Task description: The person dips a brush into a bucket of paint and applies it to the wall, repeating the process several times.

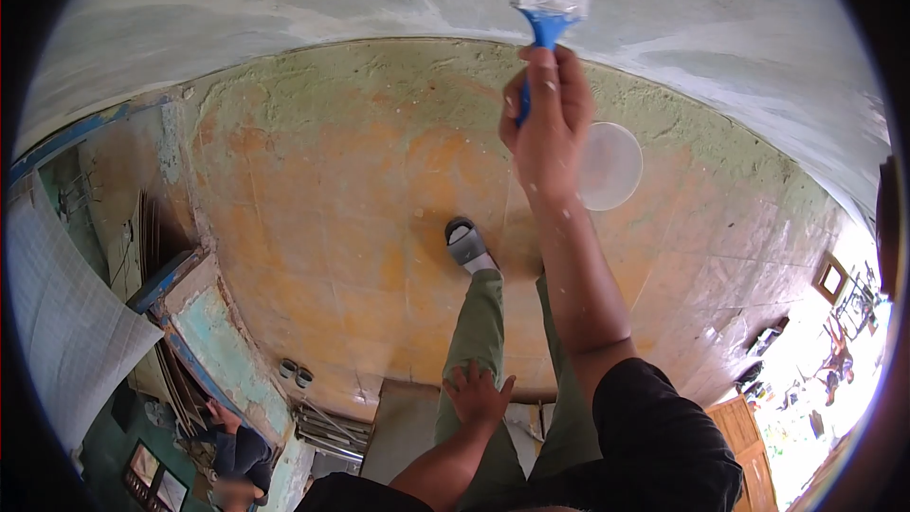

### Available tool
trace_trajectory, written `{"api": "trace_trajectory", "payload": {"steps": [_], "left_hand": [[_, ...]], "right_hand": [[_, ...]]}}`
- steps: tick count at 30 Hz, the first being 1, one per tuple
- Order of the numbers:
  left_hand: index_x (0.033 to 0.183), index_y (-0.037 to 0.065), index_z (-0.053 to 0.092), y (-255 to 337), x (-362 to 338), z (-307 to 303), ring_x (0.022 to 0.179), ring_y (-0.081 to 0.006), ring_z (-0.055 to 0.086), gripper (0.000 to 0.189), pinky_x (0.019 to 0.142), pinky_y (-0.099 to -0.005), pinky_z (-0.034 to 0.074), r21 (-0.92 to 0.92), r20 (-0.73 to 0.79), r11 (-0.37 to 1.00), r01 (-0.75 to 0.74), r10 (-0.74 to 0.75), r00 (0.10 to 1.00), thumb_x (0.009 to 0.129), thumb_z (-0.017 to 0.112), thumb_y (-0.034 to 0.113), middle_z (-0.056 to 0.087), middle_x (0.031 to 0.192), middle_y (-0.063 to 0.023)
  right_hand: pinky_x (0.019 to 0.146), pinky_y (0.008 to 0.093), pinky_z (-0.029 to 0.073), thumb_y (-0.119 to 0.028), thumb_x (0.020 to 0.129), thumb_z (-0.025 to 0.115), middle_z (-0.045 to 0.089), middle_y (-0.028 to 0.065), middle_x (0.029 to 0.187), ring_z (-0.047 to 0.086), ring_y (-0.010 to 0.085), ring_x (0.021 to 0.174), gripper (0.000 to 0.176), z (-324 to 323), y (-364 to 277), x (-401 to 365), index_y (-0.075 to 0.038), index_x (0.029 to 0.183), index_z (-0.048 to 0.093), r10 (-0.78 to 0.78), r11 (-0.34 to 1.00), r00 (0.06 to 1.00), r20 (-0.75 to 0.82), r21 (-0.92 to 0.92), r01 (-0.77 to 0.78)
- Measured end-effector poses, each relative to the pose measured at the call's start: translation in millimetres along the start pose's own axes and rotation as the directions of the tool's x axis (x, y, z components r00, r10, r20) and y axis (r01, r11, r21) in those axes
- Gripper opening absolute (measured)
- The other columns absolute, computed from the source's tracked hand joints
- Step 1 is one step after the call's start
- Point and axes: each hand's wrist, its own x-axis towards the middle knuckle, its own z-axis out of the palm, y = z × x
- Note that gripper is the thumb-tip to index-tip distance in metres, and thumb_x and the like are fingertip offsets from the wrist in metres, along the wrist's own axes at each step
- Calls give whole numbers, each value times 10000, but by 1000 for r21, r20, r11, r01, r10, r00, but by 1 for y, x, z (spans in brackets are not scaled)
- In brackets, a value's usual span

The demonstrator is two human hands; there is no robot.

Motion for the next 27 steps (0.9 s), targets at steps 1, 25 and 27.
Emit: {"api": "trace_trajectory", "payload": {"steps": [1, 25, 27], "left_hand": [[1161, 116, 676, 0, -1, 1, 1354, -376, 331, 620, 1096, -654, 193, 1, 4, 1000, 2, -2, 1000, 835, 556, 629, 455, 1450, -82], [1129, 113, 698, 14, -14, 18, 1328, -372, 356, 612, 1091, -643, 195, 6, -71, 1000, 14, -14, 997, 838, 548, 630, 478, 1421, -91], [1123, 112, 701, 18, -15, 18, 1327, -373, 356, 609, 1092, -641, 195, 7, -66, 1000, 14, -13, 998, 837, 551, 629, 479, 1420, -92]], "right_hand": [[345, 219, 251, -302, 1020, 498, 464, 17, 615, 341, 80, 389, 249, -3, 15, 9, -55, 1029, 523, 61, 998, 998, 1, -5, -61], [320, 234, 209, -264, 1032, 442, 436, 16, 581, 280, 77, 335, 271, -69, -154, -14, -4, 1046, 519, -54, 992, 997, 49, 115, 48], [319, 238, 212, -272, 1035, 435, 443, 19, 579, 280, 76, 337, 279, -66, -158, -18, -7, 1055, 520, -230, 972, 973, 10, 53, 230]]}}
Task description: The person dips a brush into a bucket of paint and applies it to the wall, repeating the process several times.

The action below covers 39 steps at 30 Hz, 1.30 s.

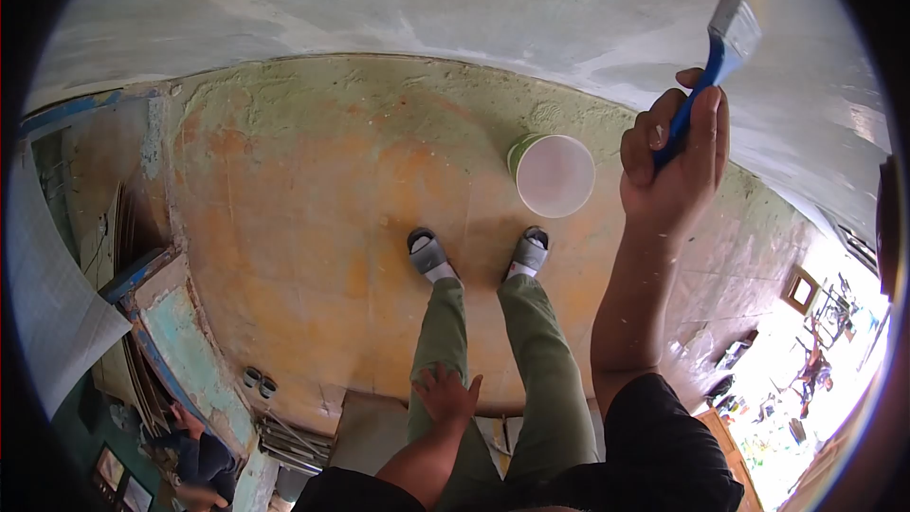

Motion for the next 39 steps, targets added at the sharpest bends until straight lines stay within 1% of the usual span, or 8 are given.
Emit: {"api": "trace_trajectory", "payload": {"steps": [9, 15, 19, 22, 25, 31, 38, 39], "left_hand": [[1144, 120, 693, 5, -2, 13, 1342, -371, 334, 614, 1103, -637, 187, 3, 22, 1000, 22, -22, 1000, 840, 547, 634, 460, 1426, -92], [1076, 80, 700, 7, -5, 21, 1326, -389, 323, 592, 1088, -660, 198, -35, -18, 999, 1, -2, 1000, 846, 558, 607, 465, 1406, -112], [1111, 87, 691, 7, -2, 18, 1351, -386, 306, 605, 1101, -652, 179, -38, 15, 999, 20, -20, 1000, 855, 538, 614, 445, 1435, -110], [1128, 93, 688, 7, -4, 13, 1361, -380, 302, 611, 1111, -645, 166, -43, 43, 999, 23, -21, 999, 860, 528, 618, 431, 1452, -108], [1151, 111, 687, 9, -2, 14, 1365, -374, 310, 612, 1113, -644, 168, -36, 31, 999, 26, -25, 999, 846, 547, 624, 444, 1441, -97], [1162, 117, 680, 6, 2, 4, 1366, -367, 317, 617, 1111, -642, 180, -33, 47, 999, 30, -29, 998, 839, 557, 628, 452, 1436, -88], [1093, 93, 697, -1, 6, -2, 1340, -382, 335, 599, 1105, -646, 179, -56, 6, 998, 13, -13, 1000, 855, 534, 618, 475, 1407, -105], [1088, 90, 697, -3, 6, -4, 1339, -383, 336, 599, 1104, -646, 181, -60, 8, 998, 19, -19, 1000, 854, 538, 617, 478, 1404, -105]], "right_hand": [[562, 303, 385, -159, 982, 551, 531, 81, 692, 421, 148, 597, 183, -25, 160, 25, -11, 1089, 536, -148, 784, 986, -75, -617, 71], [637, 379, 444, -210, 954, 575, 583, 168, 734, 523, 251, 631, 261, -81, 240, 20, -14, 1122, 538, 27, 587, 986, -162, -796, -147], [564, 371, 436, -251, 956, 570, 560, 121, 688, 544, 208, 586, 288, -98, 232, 8, -18, 1123, 551, 189, 548, 964, -187, -795, -262], [453, 327, 380, -258, 965, 555, 507, 43, 667, 478, 144, 501, 274, -67, 181, 2, -17, 1096, 557, 580, 628, 782, -227, -487, -607], [421, 224, 253, -240, 987, 533, 415, -42, 709, 351, 40, 519, 215, -22, 136, 8, -64, 1109, 553, 668, 671, 738, -95, -353, -652], [394, 201, 203, -280, 1029, 479, 421, -32, 694, 322, 28, 480, 255, 28, 72, -8, -43, 1078, 557, 352, 911, 936, 17, -234, -339], [499, 197, 328, -318, 1027, 492, 470, -36, 688, 401, 23, 567, 298, 58, 100, -16, -38, 982, 583, 201, 960, 966, 163, -228, -161], [387, 204, 235, -344, 1042, 448, 404, -36, 647, 318, 26, 451, 340, 60, 123, -9, -29, 984, 562, 109, 955, 980, 169, -292, -56]]}}
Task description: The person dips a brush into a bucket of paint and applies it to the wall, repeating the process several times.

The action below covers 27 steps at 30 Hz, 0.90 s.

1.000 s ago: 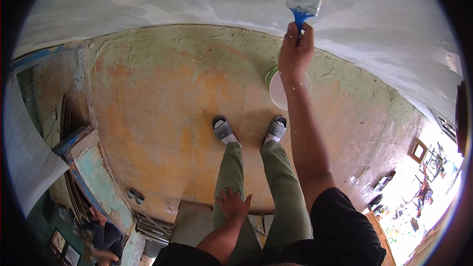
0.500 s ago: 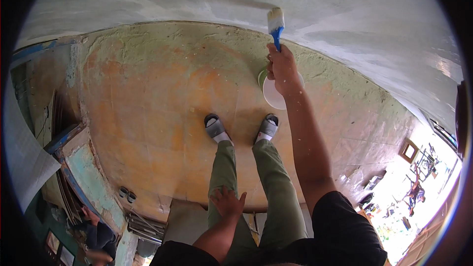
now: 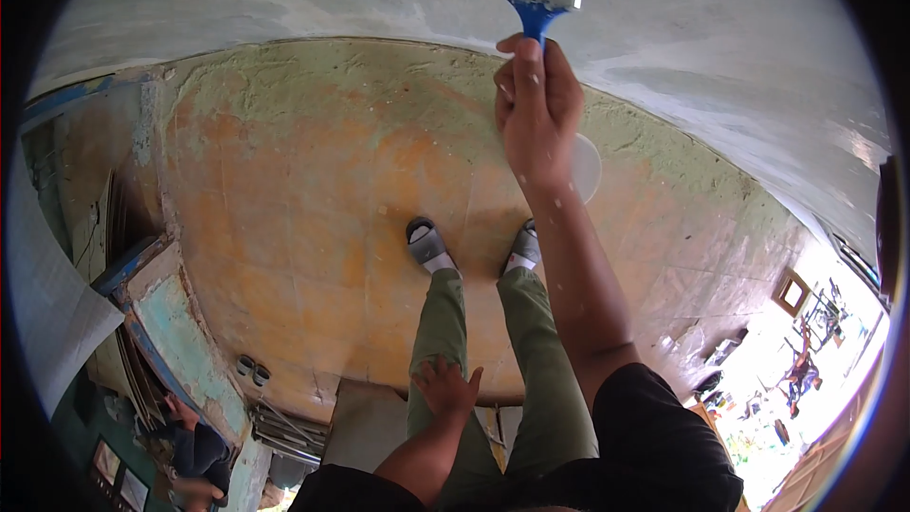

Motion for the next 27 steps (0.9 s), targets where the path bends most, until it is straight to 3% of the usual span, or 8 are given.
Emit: {"api": "trace_trajectory", "payload": {"steps": [6, 10, 12, 15, 18, 21, 24, 27], "left_hand": [[1062, 74, 697, -5, 7, -5, 1336, -383, 338, 591, 1099, -649, 193, -25, -10, 1000, -2, 2, 1000, 848, 556, 607, 487, 1398, -106], [1107, 103, 691, -5, 10, -11, 1339, -372, 346, 607, 1102, -643, 194, 7, 21, 1000, 6, -6, 1000, 840, 551, 629, 486, 1402, -98], [1132, 118, 688, -9, 12, -13, 1340, -365, 351, 619, 1103, -638, 196, 30, 45, 999, 14, -16, 999, 839, 543, 643, 484, 1405, -93], [1117, 107, 691, -8, 10, -15, 1337, -368, 348, 616, 1102, -638, 197, 1, 58, 1000, 7, -7, 998, 843, 542, 638, 483, 1405, -96], [1087, 87, 698, -10, 13, -18, 1333, -379, 340, 607, 1103, -644, 191, -45, 21, 999, 5, -4, 1000, 845, 550, 623, 488, 1399, -101], [1086, 91, 700, -11, 13, -16, 1329, -378, 347, 610, 1103, -643, 192, -52, 7, 999, 13, -13, 1000, 840, 551, 629, 494, 1391, -101], [1083, 95, 701, -12, 14, -19, 1325, -376, 355, 613, 1103, -642, 196, -72, 21, 997, 20, -18, 1000, 834, 555, 636, 502, 1378, -104], [1084, 98, 701, -16, 15, -25, 1324, -370, 360, 619, 1103, -641, 198, -104, 35, 994, 26, -23, 999, 829, 556, 643, 508, 1368, -108]], "right_hand": [[371, 222, 231, -349, 1035, 457, 406, -29, 616, 331, 36, 430, 340, -10, 106, 23, -46, 910, 552, 185, 981, 980, -73, -46, -189], [370, 247, 226, -388, 1022, 463, 398, -26, 616, 318, 63, 418, 346, -25, 149, 29, -65, 911, 523, 592, 804, 770, -238, 103, -586], [373, 257, 225, -400, 1017, 461, 388, -25, 620, 305, 77, 414, 347, -29, 154, 32, -71, 917, 506, 740, 673, 630, -237, 251, -696], [379, 261, 223, -389, 1021, 445, 375, -28, 628, 284, 84, 417, 326, -27, 142, 33, -78, 936, 493, 808, 589, 579, -110, 168, -790], [412, 308, 337, -322, 1005, 468, 461, 22, 651, 418, 123, 455, 323, -18, 91, 30, -14, 965, 554, 690, 713, 714, -122, -56, -699], [514, 294, 387, -284, 1005, 471, 515, 46, 685, 456, 132, 543, 303, -9, 40, 19, -1, 953, 567, 380, 862, 925, -27, -352, -364], [457, 197, 278, -246, 1022, 490, 463, -35, 692, 355, 20, 521, 227, 23, -24, 5, -41, 988, 582, 129, 947, 990, 64, -303, -104], [505, 200, 285, -211, 1024, 488, 471, -46, 704, 333, 29, 560, 213, 51, -61, 10, -26, 976, 583, -29, 940, 992, 121, -334, 68]]}}
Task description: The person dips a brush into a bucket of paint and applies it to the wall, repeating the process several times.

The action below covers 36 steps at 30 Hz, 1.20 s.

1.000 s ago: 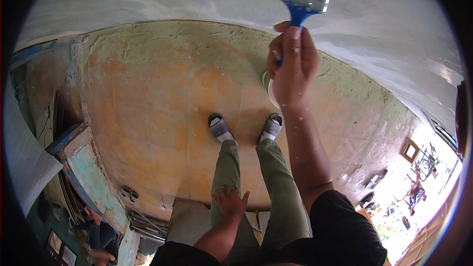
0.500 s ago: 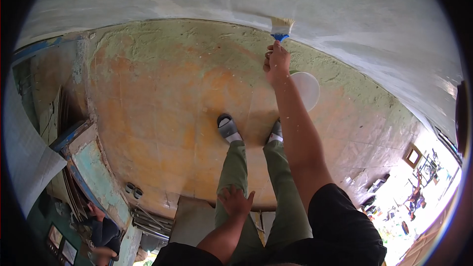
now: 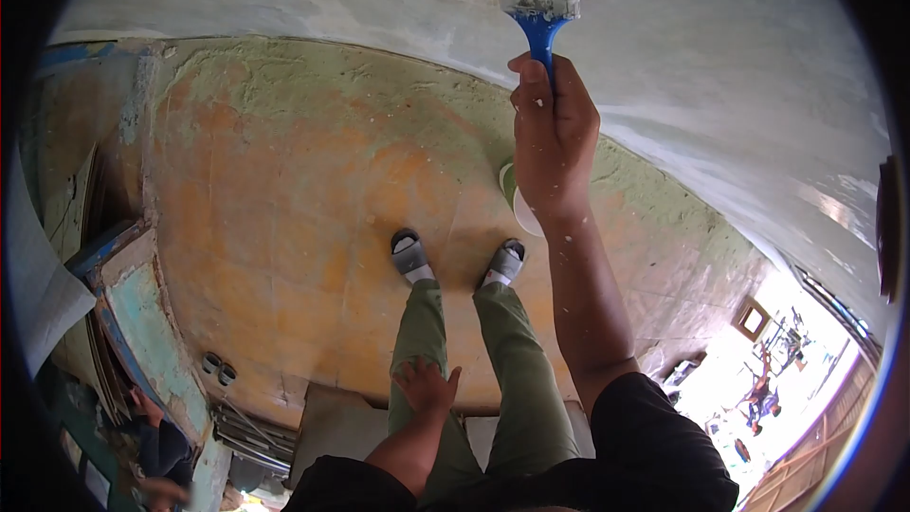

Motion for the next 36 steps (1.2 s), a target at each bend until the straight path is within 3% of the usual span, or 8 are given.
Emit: {"api": "trace_trajectory", "payload": {"steps": [3, 7, 13, 16, 17, 20, 25, 36], "left_hand": [[1088, 100, 701, -4, 0, 0, 1324, -365, 363, 625, 1104, -640, 197, -16, -8, 1000, 10, -10, 1000, 830, 550, 649, 509, 1364, -109], [1100, 104, 701, -6, 0, 2, 1324, -363, 365, 629, 1106, -638, 195, -23, 2, 999, 29, -29, 1000, 835, 541, 652, 509, 1367, -102], [1113, 107, 699, -8, -1, 9, 1326, -368, 360, 629, 1109, -634, 188, -30, -14, 999, 25, -25, 1000, 839, 535, 649, 507, 1372, -95], [1113, 104, 699, -9, -3, 13, 1325, -369, 361, 631, 1109, -632, 183, -30, -13, 999, 27, -28, 1000, 839, 536, 649, 512, 1366, -98], [1113, 103, 699, -9, -2, 13, 1324, -369, 361, 632, 1109, -632, 181, -28, -11, 999, 30, -31, 999, 839, 536, 649, 514, 1364, -99], [1113, 97, 697, -11, -4, 15, 1322, -369, 363, 639, 1113, -626, 178, -52, -16, 998, 29, -30, 999, 839, 534, 651, 519, 1357, -101], [1131, 90, 687, -12, -4, 5, 1308, -364, 381, 677, 1105, -615, 200, -72, 25, 996, 44, -43, 999, 843, 506, 675, 554, 1303, -108], [1148, 114, 682, -23, -1, 4, 1269, -342, 426, 683, 1105, -599, 226, -135, 11, 985, 103, -102, 995, 838, 495, 694, 589, 1258, -120]], "right_hand": [[501, 255, 308, -216, 1022, 491, 472, 2, 653, 344, 74, 555, 226, 19, 20, 12, -23, 927, 557, -253, 957, 962, -100, -171, 234], [524, 424, 404, -162, 997, 498, 541, 208, 651, 512, 400, 555, 162, 27, 66, 14, -24, 914, 476, -63, 908, 993, -96, -419, 17], [463, 402, 379, -283, 1008, 485, 536, 170, 654, 492, 336, 483, 281, 32, 184, 10, -18, 914, 493, 89, 865, 990, -111, -484, -133], [409, 313, 281, -374, 1008, 487, 444, 17, 639, 378, 144, 457, 300, 38, 180, 10, -91, 914, 519, 813, 572, 580, 47, 124, -811], [398, 286, 252, -383, 1005, 494, 419, -5, 641, 345, 117, 458, 290, 38, 167, 12, -105, 924, 517, 818, 519, 552, 160, 207, -829], [369, 224, 186, -411, 995, 513, 370, -47, 642, 273, 60, 459, 282, 40, 116, 22, -133, 945, 511, 738, 338, 512, 440, 417, -844], [341, 215, 173, -425, 1006, 494, 372, -48, 640, 271, 48, 451, 301, 41, 17, 30, -133, 933, 503, 549, 201, 624, 556, 637, -744], [339, 223, 169, -491, 1012, 420, 352, -37, 615, 228, 63, 408, 381, 0, -108, 4, -130, 960, 532, -8, 664, 929, 369, 697, -271]]}}
